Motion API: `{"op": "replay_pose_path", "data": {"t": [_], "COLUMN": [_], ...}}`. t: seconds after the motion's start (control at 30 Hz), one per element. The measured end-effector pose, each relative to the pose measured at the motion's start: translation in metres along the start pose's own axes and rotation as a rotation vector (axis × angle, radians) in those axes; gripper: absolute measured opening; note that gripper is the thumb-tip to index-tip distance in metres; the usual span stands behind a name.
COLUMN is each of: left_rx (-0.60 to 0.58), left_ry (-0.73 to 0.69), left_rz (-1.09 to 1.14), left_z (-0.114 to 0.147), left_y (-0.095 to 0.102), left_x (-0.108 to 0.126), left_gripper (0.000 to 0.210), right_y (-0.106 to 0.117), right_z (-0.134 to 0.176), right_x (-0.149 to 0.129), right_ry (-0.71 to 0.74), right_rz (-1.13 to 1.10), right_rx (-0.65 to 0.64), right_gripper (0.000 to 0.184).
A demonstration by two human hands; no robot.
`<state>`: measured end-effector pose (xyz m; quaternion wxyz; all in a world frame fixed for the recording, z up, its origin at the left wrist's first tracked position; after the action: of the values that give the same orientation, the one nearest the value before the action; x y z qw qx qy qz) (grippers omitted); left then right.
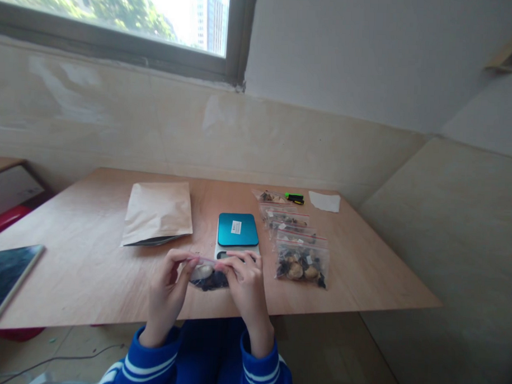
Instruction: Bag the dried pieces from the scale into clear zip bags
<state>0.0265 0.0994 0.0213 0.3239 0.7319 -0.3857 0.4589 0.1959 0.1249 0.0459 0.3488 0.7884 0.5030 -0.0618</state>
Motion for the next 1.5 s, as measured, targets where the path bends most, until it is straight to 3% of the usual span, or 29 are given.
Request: {"op": "replay_pose_path", "data": {"t": [0.3, 0.43, 0.67, 1.2, 1.5], "left_rx": [-0.224, -0.225, -0.255, -0.278, -0.234], "left_ry": [0.054, 0.062, 0.031, -0.034, -0.063], "left_rz": [-0.016, -0.030, -0.071, -0.057, -0.086], "left_z": [-0.002, -0.005, -0.009, -0.008, -0.002], "left_y": [-0.022, -0.020, -0.019, -0.022, -0.013], "left_x": [0.002, 0.000, 0.005, 0.013, 0.010], "left_gripper": [0.008, 0.011, 0.015, 0.011, 0.007], "right_y": [0.004, 0.005, 0.004, 0.003, 0.002], "right_z": [-0.001, -0.004, -0.003, -0.004, -0.006], "right_x": [-0.004, -0.003, 0.001, -0.002, -0.005], "right_ry": [0.029, -0.014, -0.084, -0.035, -0.026], "right_rz": [0.010, -0.005, -0.094, -0.080, -0.086], "right_rx": [0.021, -0.028, -0.132, -0.112, -0.104], "right_gripper": [0.019, 0.006, 0.005, 0.007, 0.006]}}
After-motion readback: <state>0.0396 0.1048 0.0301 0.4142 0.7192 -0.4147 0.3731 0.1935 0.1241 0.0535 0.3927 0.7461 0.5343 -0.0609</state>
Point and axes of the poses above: each hand's wrist, its own z-axis away from the middle knuckle, its own y-axis out of the back of the hand, x = y × z, the point moved 10 cm from there along -z, towards the middle knuckle, and after that the axes turned 10 degrees about y, right-handed, at the moved point
